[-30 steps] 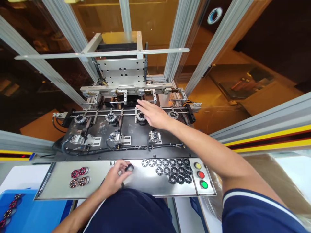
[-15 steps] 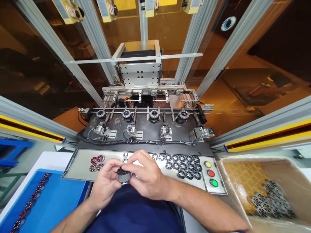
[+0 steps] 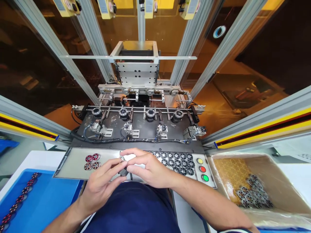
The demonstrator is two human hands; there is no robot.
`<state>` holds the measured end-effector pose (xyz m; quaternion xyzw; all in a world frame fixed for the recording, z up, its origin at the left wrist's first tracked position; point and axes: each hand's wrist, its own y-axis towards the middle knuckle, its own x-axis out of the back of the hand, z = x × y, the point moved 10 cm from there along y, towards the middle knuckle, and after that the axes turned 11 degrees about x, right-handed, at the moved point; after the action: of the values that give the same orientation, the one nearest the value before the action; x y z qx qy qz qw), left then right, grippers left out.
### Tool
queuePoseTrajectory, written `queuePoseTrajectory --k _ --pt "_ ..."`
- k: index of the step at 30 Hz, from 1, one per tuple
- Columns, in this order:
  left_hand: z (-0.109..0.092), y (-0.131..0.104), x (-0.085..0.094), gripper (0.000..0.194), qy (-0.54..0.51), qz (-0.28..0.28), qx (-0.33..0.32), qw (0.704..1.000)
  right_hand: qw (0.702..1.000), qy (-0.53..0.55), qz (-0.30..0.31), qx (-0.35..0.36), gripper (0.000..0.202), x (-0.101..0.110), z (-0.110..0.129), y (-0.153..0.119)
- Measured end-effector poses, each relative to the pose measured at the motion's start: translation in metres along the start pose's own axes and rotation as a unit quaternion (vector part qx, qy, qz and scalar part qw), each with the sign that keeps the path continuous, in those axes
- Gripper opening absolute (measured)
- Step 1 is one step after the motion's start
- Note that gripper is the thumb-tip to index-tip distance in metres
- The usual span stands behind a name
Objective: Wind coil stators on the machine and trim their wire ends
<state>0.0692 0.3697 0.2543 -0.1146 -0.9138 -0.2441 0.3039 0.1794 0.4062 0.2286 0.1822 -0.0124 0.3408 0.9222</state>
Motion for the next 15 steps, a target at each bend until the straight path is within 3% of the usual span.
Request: queuePoseTrajectory --k 5,11,13,15 --pt "0.001 -0.007 0.0 0.049 0.019 0.025 0.001 1.0 0.986 0.12 0.105 -0.058 0.035 -0.018 -0.015 0.009" --pt "0.003 -0.006 -0.002 0.054 0.021 0.035 0.007 0.999 0.966 0.207 0.153 -0.001 0.039 -0.032 -0.012 0.018" --pt "0.008 -0.006 0.001 0.061 0.016 0.019 0.014 1.0 0.968 0.186 0.168 0.016 0.037 -0.024 -0.01 0.02" --pt "0.019 -0.009 0.009 0.07 0.0 -0.011 0.037 0.999 0.974 0.133 0.182 0.023 0.033 0.005 -0.007 0.023"
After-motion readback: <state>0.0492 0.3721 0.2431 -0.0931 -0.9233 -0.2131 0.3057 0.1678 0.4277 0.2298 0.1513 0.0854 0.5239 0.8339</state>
